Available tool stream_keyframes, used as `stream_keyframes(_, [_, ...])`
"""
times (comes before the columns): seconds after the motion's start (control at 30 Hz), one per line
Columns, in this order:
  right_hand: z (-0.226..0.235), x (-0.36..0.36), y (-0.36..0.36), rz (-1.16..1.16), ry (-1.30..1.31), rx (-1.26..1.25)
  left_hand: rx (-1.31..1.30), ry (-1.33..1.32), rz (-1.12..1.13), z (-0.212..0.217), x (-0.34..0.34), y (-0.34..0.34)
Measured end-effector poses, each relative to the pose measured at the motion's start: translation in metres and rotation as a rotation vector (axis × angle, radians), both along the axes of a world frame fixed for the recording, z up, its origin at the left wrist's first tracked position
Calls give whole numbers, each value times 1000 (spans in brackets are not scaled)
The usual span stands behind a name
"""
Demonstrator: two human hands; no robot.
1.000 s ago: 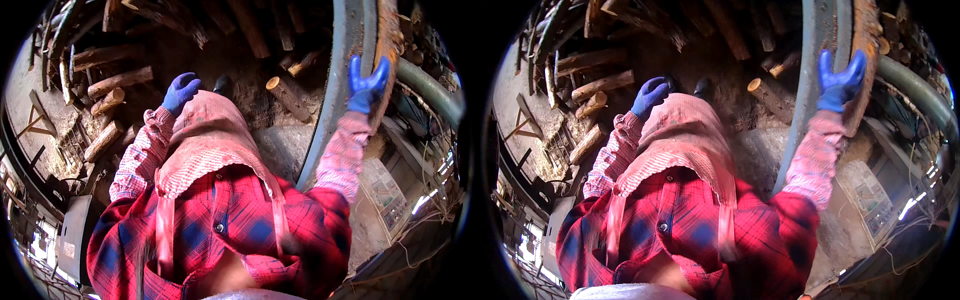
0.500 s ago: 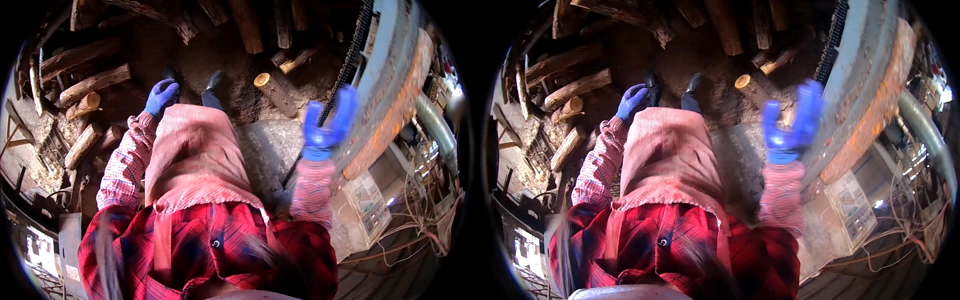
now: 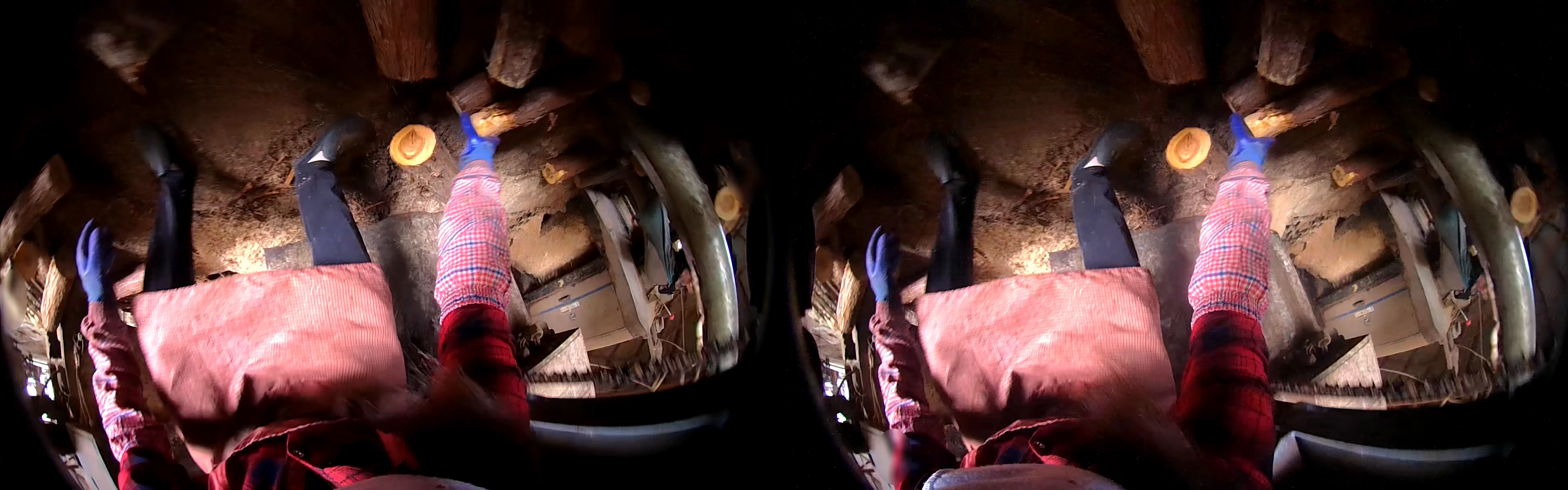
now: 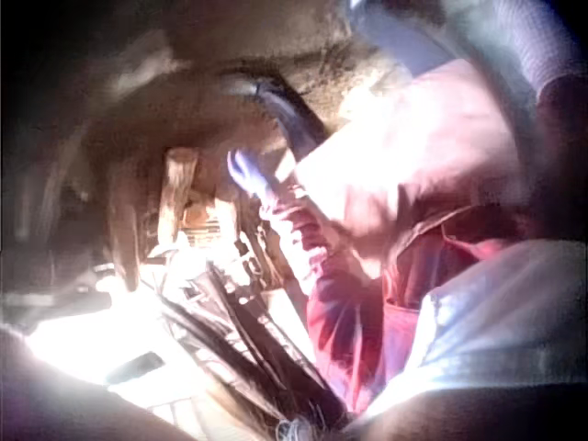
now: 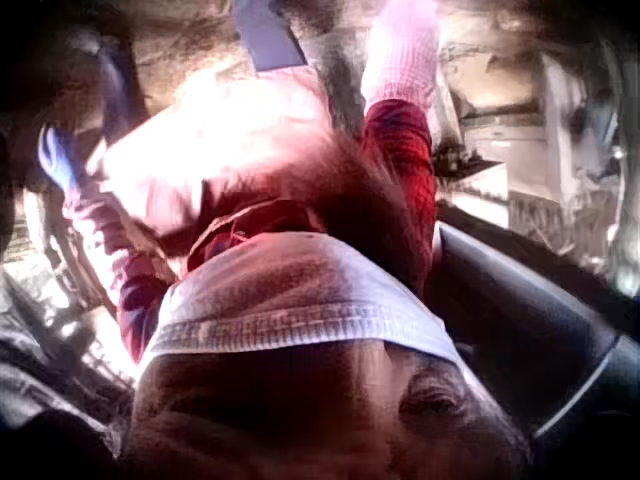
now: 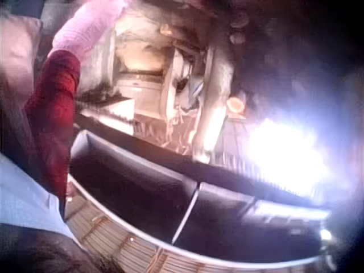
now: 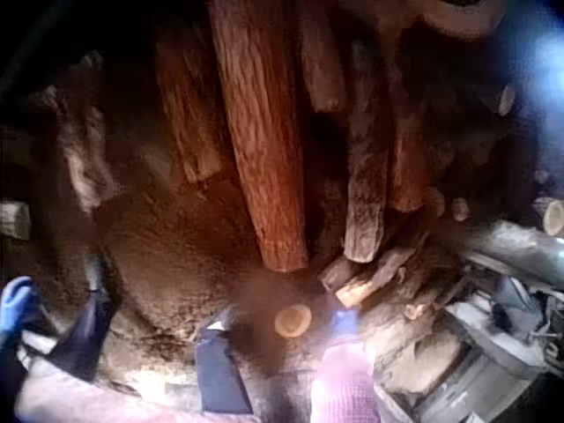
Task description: The person repeatedly picks up logs from a large pile and feeds them into a wood chipper. They handle the logs one at a time, positioning them to be pulled into the machine's intake. The task continues throughout the clip with a steady rhythm of picking, lifting, and feeding logs.
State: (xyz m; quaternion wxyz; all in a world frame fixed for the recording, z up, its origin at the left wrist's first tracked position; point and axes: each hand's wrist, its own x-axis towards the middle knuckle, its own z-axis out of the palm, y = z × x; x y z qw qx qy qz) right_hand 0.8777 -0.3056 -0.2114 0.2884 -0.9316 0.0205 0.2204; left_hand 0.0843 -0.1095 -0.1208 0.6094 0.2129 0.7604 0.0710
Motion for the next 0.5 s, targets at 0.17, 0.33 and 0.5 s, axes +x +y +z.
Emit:
stream_keyframes(0.17, [-42,55,-22,-11,-200,-74,-27,184,-137,-6,-28,-32])
stream_keyframes(0.33, [-12,49,-21,111,-29,191,69,249,-425,-37,-44,-57])
stream_keyframes(0.5, [43,-5,13,-337,498,446,-24,163,-178,-12,-34,-41])
